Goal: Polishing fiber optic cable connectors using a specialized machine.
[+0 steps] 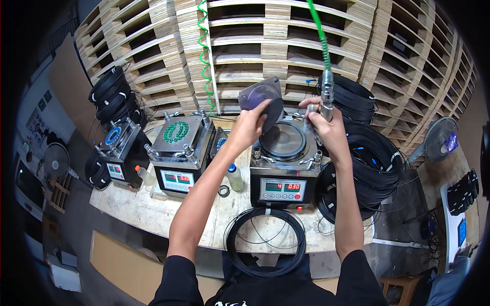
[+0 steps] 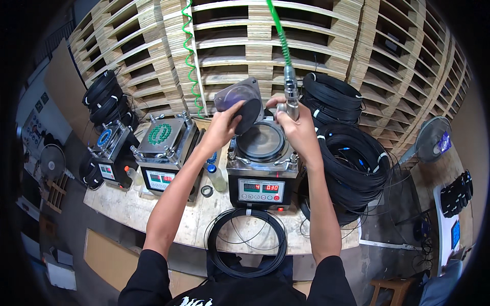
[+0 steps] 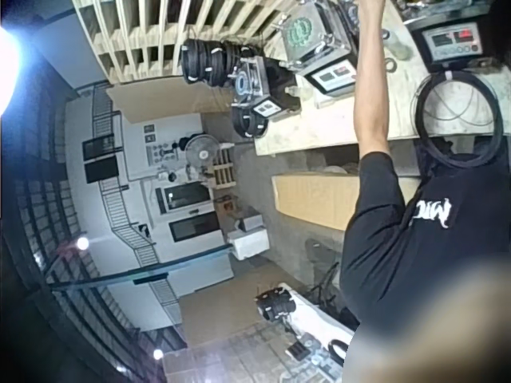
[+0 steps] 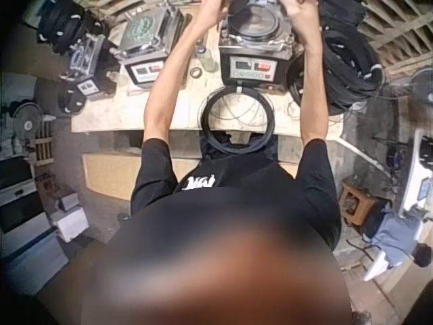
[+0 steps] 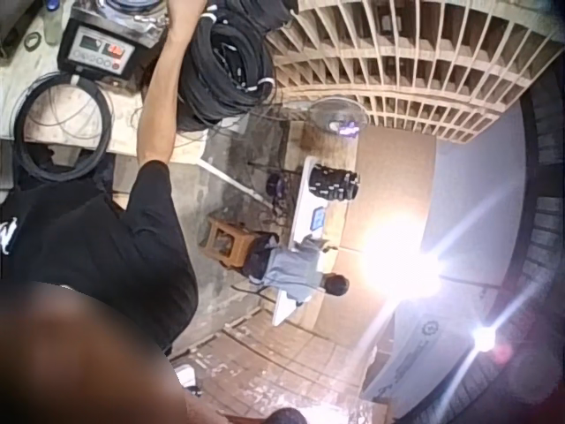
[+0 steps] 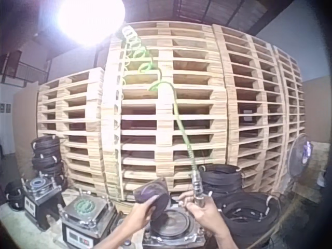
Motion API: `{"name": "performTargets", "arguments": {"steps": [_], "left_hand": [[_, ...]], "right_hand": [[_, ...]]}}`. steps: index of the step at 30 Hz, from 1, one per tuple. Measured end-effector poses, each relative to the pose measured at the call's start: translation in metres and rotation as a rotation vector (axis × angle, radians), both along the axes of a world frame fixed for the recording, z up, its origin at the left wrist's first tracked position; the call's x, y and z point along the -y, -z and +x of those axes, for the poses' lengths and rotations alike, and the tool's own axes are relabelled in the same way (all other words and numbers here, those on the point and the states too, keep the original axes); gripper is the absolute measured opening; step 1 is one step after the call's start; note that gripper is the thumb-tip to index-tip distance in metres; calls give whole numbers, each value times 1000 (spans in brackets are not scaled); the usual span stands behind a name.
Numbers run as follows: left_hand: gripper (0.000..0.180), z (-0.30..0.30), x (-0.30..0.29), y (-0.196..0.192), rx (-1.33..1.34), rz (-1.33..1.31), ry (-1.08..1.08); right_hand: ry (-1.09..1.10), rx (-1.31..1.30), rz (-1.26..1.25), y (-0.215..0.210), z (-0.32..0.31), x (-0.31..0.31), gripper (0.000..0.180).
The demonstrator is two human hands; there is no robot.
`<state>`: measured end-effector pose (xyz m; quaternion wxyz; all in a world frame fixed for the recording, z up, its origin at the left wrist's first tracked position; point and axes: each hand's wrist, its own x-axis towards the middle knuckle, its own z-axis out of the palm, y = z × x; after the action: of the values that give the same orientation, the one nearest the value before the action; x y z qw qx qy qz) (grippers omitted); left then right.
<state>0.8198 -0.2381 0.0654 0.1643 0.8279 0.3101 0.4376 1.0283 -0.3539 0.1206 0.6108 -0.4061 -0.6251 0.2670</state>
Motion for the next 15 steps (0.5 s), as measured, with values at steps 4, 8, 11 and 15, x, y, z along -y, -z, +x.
{"name": "performTargets", "arguments": {"steps": [4, 8, 11, 15], "left_hand": [[43, 8, 22, -9, -306, 67, 52], [44, 13, 24, -3, -624, 145, 170], [49, 9, 15, 3, -642, 27, 299], [56, 8, 1, 15, -771, -145, 337]], "right_hand": [[-142, -67, -177, 5, 11, 11, 25], [-74, -80, -260, -4, 31, 14, 29], [-40, -111, -288, -9, 40, 16, 32], [-13, -98, -304, 0, 52, 7, 35]]}}
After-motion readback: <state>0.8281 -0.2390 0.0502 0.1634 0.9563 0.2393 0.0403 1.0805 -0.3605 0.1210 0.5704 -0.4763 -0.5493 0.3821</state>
